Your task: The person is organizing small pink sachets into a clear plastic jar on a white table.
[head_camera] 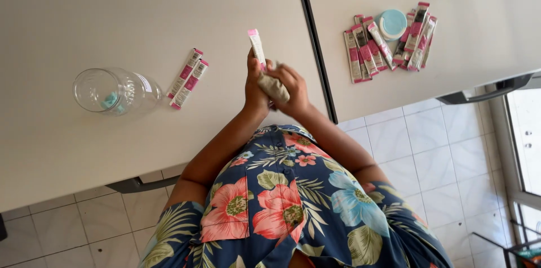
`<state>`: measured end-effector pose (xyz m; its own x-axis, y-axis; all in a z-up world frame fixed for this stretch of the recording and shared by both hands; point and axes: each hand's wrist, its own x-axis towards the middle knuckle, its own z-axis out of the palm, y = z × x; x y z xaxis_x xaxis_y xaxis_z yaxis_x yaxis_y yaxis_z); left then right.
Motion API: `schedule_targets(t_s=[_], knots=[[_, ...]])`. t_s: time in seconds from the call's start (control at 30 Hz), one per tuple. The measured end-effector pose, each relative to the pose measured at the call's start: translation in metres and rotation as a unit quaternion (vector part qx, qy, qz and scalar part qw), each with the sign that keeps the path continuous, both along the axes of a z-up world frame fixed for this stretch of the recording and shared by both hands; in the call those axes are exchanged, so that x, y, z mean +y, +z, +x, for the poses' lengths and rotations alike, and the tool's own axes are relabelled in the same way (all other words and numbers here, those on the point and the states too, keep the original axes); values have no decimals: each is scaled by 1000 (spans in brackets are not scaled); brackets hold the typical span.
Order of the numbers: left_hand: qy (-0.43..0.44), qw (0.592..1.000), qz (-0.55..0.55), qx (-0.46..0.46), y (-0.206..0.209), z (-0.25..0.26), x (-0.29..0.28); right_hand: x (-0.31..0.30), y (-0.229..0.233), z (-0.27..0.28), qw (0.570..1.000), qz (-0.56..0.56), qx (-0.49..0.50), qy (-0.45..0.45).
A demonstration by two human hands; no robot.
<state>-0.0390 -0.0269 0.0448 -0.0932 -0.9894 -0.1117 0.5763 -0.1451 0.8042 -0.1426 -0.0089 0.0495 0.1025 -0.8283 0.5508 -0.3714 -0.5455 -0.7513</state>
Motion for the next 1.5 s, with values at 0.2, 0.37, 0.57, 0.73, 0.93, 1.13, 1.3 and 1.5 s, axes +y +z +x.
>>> schedule_targets(t_s=[0.2,0.37,0.57,0.73,0.93,1.13,1.3,1.5], knots=[[-67,993,5,-98,-37,-10,4,4,-44,-41,997,-39,-37,50],[-174,971,-97,-129,-46,-21,23,-42,-40,-56,762,106,-638,-32],[-162,981,-77,-76,-40,-20,13,-37,-9,-45,946,83,-313,-11],[-117,989,-45,-79,-66,-40,10,-57,26,-57,971,-71,-218,-66],[64,998,2,3,-41,-13,-34,-5,-34,-43,977,37,-110,180],[-49,989,-107,-86,-80,-66,7,-69,-52,-109,994,-71,-88,4],[-48,987,-105,-111,-34,-58,23,-80,18,-130,966,-7,-233,-108],[63,993,-6,-101,-31,-68,26,-54,-75,-92,978,-50,-143,141]])
